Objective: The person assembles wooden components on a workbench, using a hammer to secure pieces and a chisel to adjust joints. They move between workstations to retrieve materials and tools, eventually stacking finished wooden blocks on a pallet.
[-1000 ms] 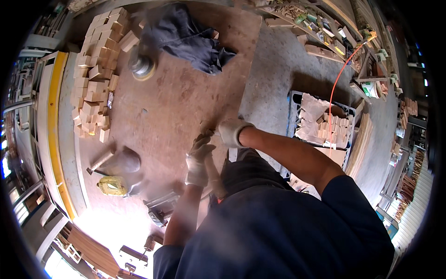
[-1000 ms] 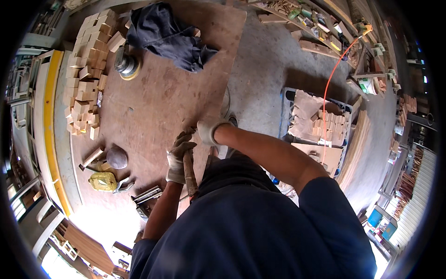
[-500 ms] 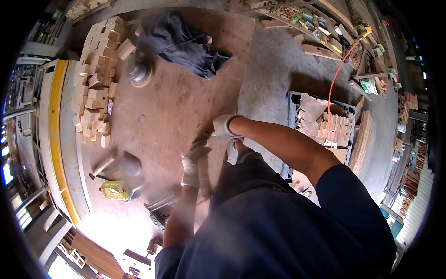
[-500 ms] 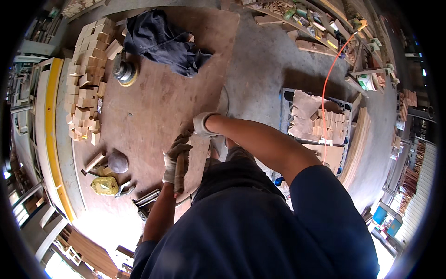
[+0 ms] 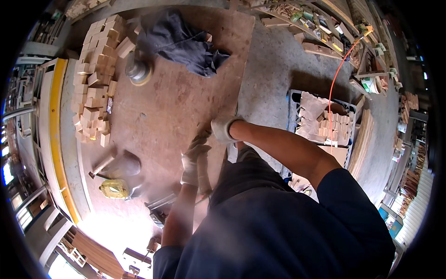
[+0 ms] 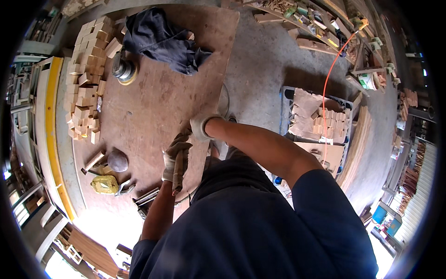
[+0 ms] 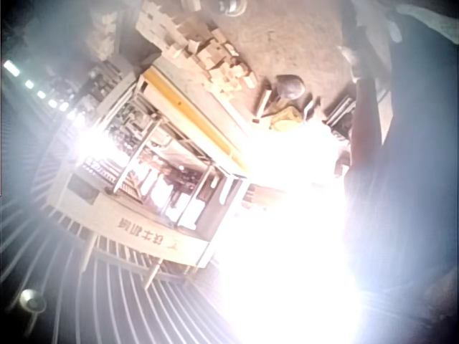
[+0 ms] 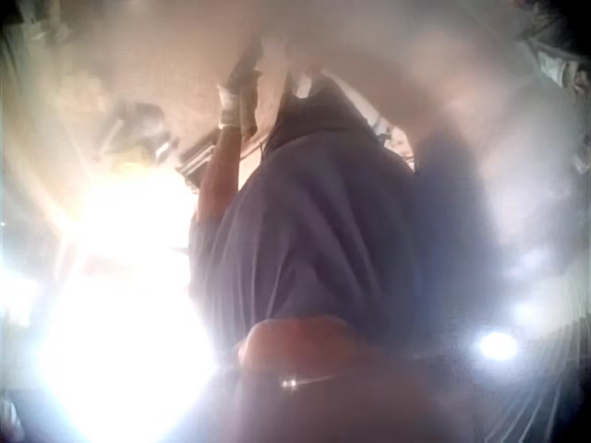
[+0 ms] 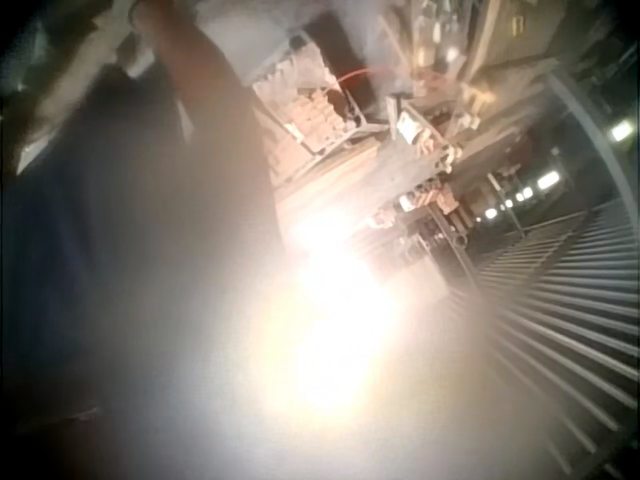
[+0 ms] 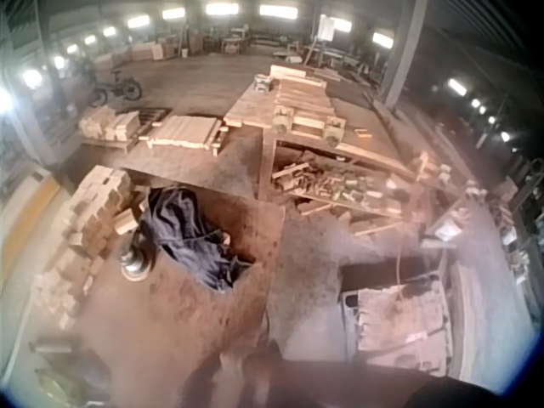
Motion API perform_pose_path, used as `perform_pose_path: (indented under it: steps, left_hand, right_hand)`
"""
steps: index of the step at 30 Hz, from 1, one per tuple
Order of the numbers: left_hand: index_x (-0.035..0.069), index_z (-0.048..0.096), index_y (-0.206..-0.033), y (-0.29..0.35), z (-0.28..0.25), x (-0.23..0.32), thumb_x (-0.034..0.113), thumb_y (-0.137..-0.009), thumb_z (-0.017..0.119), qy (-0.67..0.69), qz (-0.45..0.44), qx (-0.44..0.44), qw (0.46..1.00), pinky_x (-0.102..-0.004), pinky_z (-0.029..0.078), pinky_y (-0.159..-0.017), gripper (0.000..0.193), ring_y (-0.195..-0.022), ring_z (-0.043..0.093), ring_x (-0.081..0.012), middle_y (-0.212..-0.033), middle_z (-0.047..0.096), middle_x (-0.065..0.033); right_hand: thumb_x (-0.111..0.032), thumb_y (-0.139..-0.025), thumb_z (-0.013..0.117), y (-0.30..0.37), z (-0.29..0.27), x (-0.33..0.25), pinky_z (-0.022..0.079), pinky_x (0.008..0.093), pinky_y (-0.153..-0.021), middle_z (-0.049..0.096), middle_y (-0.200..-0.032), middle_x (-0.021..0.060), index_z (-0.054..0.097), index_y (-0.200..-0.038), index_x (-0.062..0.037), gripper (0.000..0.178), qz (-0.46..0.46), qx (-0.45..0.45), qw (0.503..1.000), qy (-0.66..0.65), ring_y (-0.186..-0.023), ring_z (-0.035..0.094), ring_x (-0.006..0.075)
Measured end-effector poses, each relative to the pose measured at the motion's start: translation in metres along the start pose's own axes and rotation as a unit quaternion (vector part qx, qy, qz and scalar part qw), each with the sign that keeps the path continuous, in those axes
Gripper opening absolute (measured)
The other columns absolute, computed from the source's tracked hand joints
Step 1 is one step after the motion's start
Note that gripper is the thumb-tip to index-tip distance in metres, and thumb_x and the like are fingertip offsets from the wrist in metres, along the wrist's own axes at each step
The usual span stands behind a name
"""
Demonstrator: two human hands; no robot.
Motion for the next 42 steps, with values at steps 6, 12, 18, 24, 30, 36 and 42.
perform_pose_path:
  steps: [6, 12, 18, 24, 30, 36, 42]
  left_hand:
    - [0.003, 0.078, -0.093, 0.001, 0.0, -0.01, -0.012, -0.076, 0.071, 0.002, 0.016, -0.004, 1.0, -0.0389, 0.052, -0.104, 0.023, -0.127, 0.064, -0.0326, -0.12, 0.072, -0.0168]
    - [0.001, 0.077, -0.093, -0.002, -0.004, -0.006, -0.006, -0.088, 0.068, 0.075, -0.048, 0.001, 0.996, -0.0393, 0.051, -0.108, 0.013, -0.128, 0.066, -0.0318, -0.122, 0.075, -0.0182]
    - [0.001, 0.077, -0.093, 0.0, -0.003, 0.003, -0.006, -0.09, 0.069, 0.092, -0.051, 0.017, 0.994, -0.0391, 0.05, -0.109, 0.011, -0.129, 0.066, -0.0318, -0.123, 0.075, -0.0186]
    - [0.003, 0.077, -0.095, 0.003, -0.001, 0.001, -0.005, -0.086, 0.068, 0.005, -0.007, -0.005, 1.0, -0.0415, 0.051, -0.107, 0.015, -0.13, 0.064, -0.0342, -0.123, 0.074, -0.0186]
    - [0.006, 0.079, -0.091, 0.006, 0.003, -0.009, -0.008, -0.076, 0.073, -0.056, 0.021, -0.011, 0.998, -0.0413, 0.053, -0.101, 0.021, -0.128, 0.064, -0.034, -0.12, 0.073, -0.0147]
    - [0.005, 0.079, -0.092, 0.012, 0.0, -0.02, -0.009, -0.082, 0.072, 0.065, -0.029, 0.029, 0.997, -0.0416, 0.051, -0.105, 0.019, -0.131, 0.063, -0.0332, -0.119, 0.073, -0.0161]
    - [0.003, 0.079, -0.092, 0.005, 0.001, -0.006, -0.012, -0.082, 0.07, 0.022, 0.011, 0.03, 0.999, -0.0397, 0.053, -0.101, 0.02, -0.13, 0.063, -0.0316, -0.119, 0.073, -0.0158]
  right_hand:
    - [-0.019, -0.091, 0.065, 0.001, 0.014, -0.016, 0.059, 0.0444, -0.094, 0.077, -0.121, 0.0179, 0.079, -0.116, -0.0028, 0.033, 0.06, 0.091, 0.988, -0.112, -0.113, 0.074, 0.0329]
    - [-0.016, -0.089, 0.065, -0.026, 0.066, 0.028, 0.06, 0.0475, -0.088, 0.077, -0.112, 0.0247, 0.081, -0.107, -0.0009, 0.028, 0.064, 0.211, 0.95, -0.219, -0.106, 0.076, 0.038]
    - [-0.017, -0.089, 0.063, 0.017, 0.01, 0.007, 0.059, 0.0472, -0.089, 0.077, -0.107, 0.0237, 0.079, -0.106, 0.0003, 0.029, 0.049, 0.161, 0.973, -0.16, -0.102, 0.076, 0.0393]
    - [-0.014, -0.087, 0.065, -0.003, 0.012, -0.003, 0.06, 0.0474, -0.087, 0.078, -0.109, 0.0222, 0.081, -0.108, -0.0025, 0.028, 0.067, 0.148, 0.978, -0.134, -0.104, 0.076, 0.0391]
    - [-0.016, -0.089, 0.064, -0.018, 0.018, -0.006, 0.06, 0.0464, -0.087, 0.078, -0.107, 0.0222, 0.081, -0.106, -0.0042, 0.027, 0.075, 0.174, 0.969, -0.156, -0.103, 0.076, 0.0383]
    - [-0.015, -0.087, 0.064, 0.031, -0.015, 0.007, 0.06, 0.0462, -0.086, 0.078, -0.103, 0.0227, 0.081, -0.101, -0.002, 0.025, 0.078, 0.13, 0.969, -0.195, -0.099, 0.077, 0.0375]
    - [-0.018, -0.089, 0.066, -0.001, 0.024, -0.002, 0.061, 0.0453, -0.088, 0.078, -0.115, 0.0199, 0.081, -0.109, -0.0034, 0.029, 0.038, 0.126, 0.985, -0.111, -0.107, 0.076, 0.0346]
Point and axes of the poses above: each hand's wrist, its own y-axis away from the middle knuckle, its own z-axis out of the palm, x = y × z, the point moved 5 cm from there along -y, towards the middle knuckle
